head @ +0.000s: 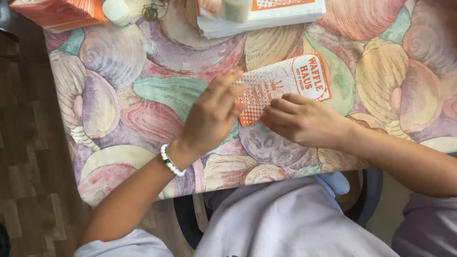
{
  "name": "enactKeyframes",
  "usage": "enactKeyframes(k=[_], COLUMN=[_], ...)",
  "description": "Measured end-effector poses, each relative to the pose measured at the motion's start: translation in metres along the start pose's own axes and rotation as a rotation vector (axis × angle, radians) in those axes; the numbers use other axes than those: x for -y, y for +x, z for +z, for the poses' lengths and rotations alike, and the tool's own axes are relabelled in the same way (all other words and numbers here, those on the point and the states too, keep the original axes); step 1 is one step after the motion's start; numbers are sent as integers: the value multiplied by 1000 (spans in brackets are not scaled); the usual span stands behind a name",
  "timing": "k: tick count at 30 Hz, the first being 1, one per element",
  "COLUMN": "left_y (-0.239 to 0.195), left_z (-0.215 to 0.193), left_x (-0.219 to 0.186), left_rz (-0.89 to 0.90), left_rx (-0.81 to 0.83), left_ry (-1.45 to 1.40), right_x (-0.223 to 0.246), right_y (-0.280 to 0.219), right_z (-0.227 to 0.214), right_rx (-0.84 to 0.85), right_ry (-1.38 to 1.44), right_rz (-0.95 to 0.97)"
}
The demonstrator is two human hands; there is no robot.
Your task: Folding and gluing paper sheets to assemble small bags
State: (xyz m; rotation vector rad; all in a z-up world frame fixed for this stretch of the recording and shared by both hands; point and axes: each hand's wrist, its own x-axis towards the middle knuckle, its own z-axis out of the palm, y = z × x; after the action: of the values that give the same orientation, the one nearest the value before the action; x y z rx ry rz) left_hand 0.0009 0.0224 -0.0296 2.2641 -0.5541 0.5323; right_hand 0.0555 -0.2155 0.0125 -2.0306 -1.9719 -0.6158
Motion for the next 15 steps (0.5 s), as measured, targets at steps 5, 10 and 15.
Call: enactKeyframes(k=[5, 10, 15], left_y=[-10, -10, -9], left_z=[12, 7, 7], left_x=[7, 5, 5], left_rz=[119, 73, 43], left_rx=[314, 402, 483], left_ry=[228, 208, 235], right_x=[-7, -6, -4], right_y=[-11, -23, -21], right_z=[8, 15, 10], right_rx=[92, 110, 76], right_ry=[158, 229, 239], right_rz=[113, 190, 229])
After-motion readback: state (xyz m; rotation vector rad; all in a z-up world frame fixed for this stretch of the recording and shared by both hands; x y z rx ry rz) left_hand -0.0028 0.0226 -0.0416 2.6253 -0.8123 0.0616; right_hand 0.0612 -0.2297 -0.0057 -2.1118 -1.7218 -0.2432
